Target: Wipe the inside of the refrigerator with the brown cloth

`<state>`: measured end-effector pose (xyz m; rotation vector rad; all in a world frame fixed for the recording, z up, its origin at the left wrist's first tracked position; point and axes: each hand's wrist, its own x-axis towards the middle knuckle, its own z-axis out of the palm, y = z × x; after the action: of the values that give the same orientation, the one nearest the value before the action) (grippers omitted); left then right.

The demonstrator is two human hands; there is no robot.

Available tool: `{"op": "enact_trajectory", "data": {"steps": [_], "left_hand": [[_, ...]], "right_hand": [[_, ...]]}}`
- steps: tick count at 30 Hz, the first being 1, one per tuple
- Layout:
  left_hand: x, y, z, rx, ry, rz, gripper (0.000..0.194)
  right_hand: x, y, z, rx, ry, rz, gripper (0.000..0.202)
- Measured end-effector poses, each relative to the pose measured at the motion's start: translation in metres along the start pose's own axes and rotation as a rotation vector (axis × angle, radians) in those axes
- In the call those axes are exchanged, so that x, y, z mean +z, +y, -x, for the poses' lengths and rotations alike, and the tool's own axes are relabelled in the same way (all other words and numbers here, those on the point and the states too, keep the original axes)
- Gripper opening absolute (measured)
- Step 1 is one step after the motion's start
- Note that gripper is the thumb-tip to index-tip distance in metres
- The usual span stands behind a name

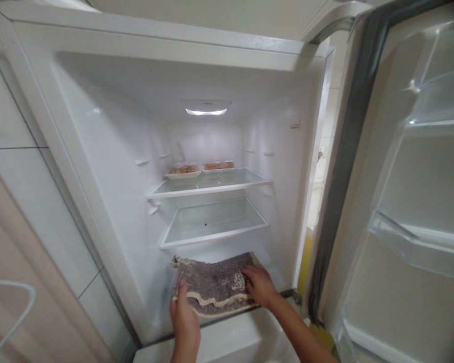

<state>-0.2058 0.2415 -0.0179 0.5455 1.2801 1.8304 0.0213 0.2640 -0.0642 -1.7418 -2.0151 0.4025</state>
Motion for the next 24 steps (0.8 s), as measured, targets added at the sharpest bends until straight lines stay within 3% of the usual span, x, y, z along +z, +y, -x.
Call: {"op": "enact_trajectory", "data": {"steps": [3, 5, 8, 11, 16, 18, 24], "left_hand": [[0.027, -0.016, 0.023, 0.273, -0.331, -0.353, 0.053], [0.049, -0.03, 0.042, 0.455, -0.572, -0.583, 0.053], [0.077, -0.048, 0.069, 0.607, -0.731, -0.96, 0.048], [0.097, -0.058, 0.088, 0.688, -0.743, -1.167, 0.043], [0.115, -0.061, 0.099, 0.716, -0.601, -1.164, 0.047], [0.116, -0.066, 0.098, 0.699, -0.596, -1.204, 0.049], [0.104, -0.083, 0.093, 0.625, -0.845, -1.321, 0.057]], "right_hand": [[0.01, 0.006, 0.0, -0.036, 0.042, -0.257, 0.062], [0.014, 0.013, -0.001, 0.04, 0.161, -0.501, 0.066], [0.015, 0.027, 0.001, 0.246, 0.41, -0.832, 0.06], [0.01, 0.036, 0.01, 0.342, 0.527, -0.96, 0.059], [0.0, 0.034, 0.03, 0.358, 0.504, -1.139, 0.056], [-0.003, 0.031, 0.034, 0.375, 0.493, -1.189, 0.054], [-0.006, 0.033, 0.029, 0.5, 0.515, -1.204, 0.057]]}}
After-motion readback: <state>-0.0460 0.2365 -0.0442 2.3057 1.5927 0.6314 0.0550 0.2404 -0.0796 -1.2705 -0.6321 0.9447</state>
